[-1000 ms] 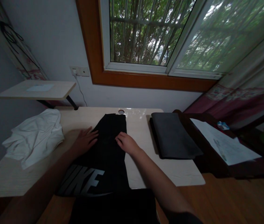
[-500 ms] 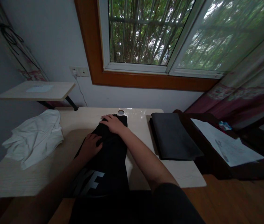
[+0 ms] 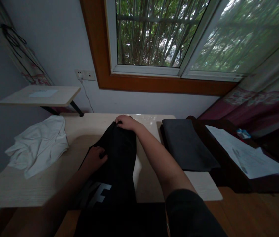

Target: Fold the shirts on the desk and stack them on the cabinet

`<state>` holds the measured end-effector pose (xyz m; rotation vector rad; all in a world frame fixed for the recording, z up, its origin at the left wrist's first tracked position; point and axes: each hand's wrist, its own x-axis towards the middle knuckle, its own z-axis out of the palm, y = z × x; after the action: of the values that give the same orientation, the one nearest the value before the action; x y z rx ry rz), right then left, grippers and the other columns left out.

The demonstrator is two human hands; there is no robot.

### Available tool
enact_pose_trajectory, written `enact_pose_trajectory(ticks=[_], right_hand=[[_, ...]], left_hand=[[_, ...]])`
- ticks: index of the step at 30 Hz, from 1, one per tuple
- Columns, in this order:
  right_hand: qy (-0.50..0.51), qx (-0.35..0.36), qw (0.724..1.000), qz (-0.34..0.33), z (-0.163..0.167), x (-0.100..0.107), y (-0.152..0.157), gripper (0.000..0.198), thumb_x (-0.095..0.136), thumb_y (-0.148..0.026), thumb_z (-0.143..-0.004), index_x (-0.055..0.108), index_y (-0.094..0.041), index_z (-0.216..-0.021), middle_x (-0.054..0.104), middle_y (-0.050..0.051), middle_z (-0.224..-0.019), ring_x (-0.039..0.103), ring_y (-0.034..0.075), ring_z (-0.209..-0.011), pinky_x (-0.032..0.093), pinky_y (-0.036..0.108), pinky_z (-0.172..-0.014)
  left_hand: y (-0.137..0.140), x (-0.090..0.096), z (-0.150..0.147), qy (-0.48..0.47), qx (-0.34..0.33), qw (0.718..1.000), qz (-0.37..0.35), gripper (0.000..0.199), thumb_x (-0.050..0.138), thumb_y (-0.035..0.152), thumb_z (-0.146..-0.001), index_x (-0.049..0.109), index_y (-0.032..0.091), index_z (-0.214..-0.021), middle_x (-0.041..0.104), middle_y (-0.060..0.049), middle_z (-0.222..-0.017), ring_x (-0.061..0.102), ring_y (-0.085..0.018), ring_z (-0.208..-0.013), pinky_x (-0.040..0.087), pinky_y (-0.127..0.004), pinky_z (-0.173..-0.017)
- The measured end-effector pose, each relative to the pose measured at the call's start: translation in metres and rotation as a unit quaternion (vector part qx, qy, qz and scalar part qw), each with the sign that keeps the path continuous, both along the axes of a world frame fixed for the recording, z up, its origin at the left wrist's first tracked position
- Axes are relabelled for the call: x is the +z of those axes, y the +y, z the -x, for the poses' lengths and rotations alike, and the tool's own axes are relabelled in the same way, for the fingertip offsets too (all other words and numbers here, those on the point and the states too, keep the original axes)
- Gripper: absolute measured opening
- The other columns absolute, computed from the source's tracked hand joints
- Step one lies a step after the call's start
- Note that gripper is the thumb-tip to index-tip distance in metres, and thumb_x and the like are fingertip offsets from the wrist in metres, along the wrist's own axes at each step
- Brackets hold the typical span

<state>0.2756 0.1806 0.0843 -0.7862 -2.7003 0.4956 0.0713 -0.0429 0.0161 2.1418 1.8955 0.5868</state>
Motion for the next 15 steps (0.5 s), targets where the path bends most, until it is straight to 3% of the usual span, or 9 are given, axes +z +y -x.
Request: enact_pose_trajectory(ticks=[3, 9, 15], right_hand=[[0.041, -0.052, 0.994, 0.082, -0.008, 0.000, 0.003, 0.019, 0.069, -0.018, -0.082, 0.069, -0.018, -0.102, 0.073, 0.004, -0.102, 0.065, 0.020, -0.096, 0.047, 0.032, -0.090], [0.150, -0.084, 0.971, 0.164, -0.003, -0.008, 0.008, 0.025, 0.069, -0.025, -0.084, 0.070, -0.019, -0.108, 0.073, 0.004, -0.107, 0.065, 0.021, -0.102, 0.048, 0.036, -0.095], [0.150, -0.130, 0.973, 0.119, 0.021, -0.026, 0.017, 0.040, 0.073, -0.026, -0.085, 0.066, -0.023, -0.125, 0.071, 0.005, -0.117, 0.064, 0.020, -0.108, 0.045, 0.037, -0.100]], left_hand=[[0.000, 0.006, 0.000, -0.070, 0.005, 0.998, -0.006, 0.009, 0.056, 0.026, -0.085, 0.062, 0.022, -0.080, 0.065, -0.005, -0.088, 0.061, -0.024, -0.089, 0.049, -0.038, -0.083], [0.004, 0.020, 0.015, -0.193, 0.045, 0.980, -0.020, 0.016, 0.047, 0.029, -0.089, 0.061, 0.022, -0.089, 0.066, -0.002, -0.086, 0.063, -0.021, -0.083, 0.051, -0.035, -0.077], [0.022, 0.007, 0.048, -0.071, 0.002, 0.995, -0.063, 0.011, 0.055, 0.027, -0.083, 0.065, 0.021, -0.084, 0.066, -0.009, -0.107, 0.060, -0.028, -0.105, 0.048, -0.045, -0.100]])
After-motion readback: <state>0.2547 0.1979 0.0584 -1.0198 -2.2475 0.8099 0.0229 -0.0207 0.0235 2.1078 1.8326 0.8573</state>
